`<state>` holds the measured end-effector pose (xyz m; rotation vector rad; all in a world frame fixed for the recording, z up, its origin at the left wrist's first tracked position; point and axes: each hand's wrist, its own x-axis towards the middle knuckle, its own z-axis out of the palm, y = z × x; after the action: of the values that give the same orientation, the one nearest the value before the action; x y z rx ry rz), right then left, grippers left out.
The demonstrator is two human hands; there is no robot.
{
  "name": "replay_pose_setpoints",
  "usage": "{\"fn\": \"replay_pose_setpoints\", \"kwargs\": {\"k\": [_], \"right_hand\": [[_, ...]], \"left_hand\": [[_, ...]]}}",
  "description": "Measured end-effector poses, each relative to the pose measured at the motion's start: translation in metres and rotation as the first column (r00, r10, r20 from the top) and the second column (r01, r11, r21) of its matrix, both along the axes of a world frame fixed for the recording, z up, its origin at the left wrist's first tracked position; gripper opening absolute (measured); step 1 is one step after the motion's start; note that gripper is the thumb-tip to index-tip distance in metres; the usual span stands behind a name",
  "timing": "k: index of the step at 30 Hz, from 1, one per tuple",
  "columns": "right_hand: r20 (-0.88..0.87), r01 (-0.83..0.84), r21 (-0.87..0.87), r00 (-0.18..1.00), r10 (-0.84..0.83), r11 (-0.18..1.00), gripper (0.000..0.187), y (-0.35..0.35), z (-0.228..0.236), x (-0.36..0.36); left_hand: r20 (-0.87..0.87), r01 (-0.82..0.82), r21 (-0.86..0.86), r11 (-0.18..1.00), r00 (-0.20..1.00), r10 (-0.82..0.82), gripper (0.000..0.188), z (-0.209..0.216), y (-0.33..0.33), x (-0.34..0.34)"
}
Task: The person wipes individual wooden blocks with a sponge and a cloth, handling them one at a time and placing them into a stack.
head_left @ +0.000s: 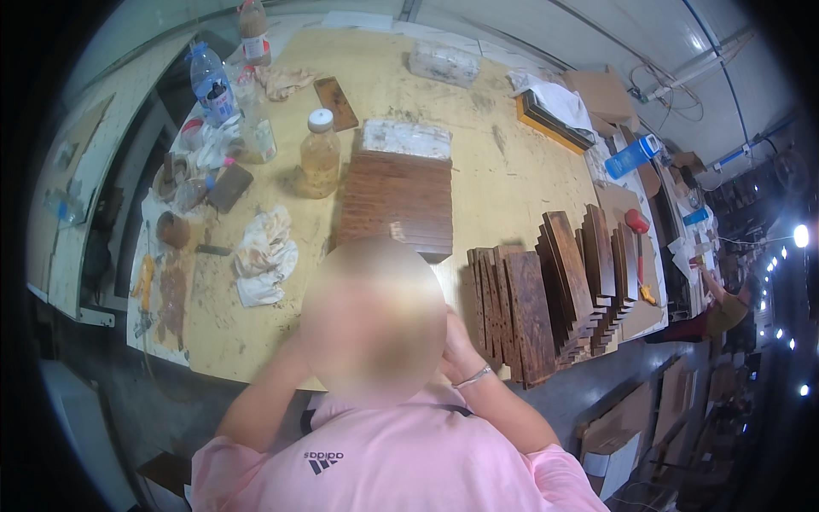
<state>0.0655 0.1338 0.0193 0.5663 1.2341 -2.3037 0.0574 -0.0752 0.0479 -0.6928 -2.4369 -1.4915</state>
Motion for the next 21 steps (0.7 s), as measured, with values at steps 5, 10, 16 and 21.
{"fn": "replay_pose_setpoints", "kwargs": {"k": [5,10,16,21], "right_hand": [[0.088,-0.129,-0.217,0.985,0.151,0.968,0.025,0.001,0.004,0.008],[0.174,-0.132,-0.411,0.960,0.220,0.902,0.031,-0.003,0.006,0.013],[0.061,-0.352,-0.435,0.907,0.417,0.829,0.033,-0.002,0.021,0.025],[0.124,-0.323,-0.348,0.915,0.385,0.880,0.038,0.002,0.015,0.031]], "left_hand": [[-0.174,-0.178,-0.047,0.983,0.971,0.167,0.027,0.015,0.000,-0.018],[-0.039,0.314,-0.075,0.947,0.948,-0.317,0.029,0.024,0.045,0.022],[0.069,-0.270,0.095,0.958,0.962,0.264,0.026,-0.007,-0.020,-0.065],[0.137,-0.130,0.201,0.971,0.985,0.103,0.029,0.001,-0.029,-0.049]]}}
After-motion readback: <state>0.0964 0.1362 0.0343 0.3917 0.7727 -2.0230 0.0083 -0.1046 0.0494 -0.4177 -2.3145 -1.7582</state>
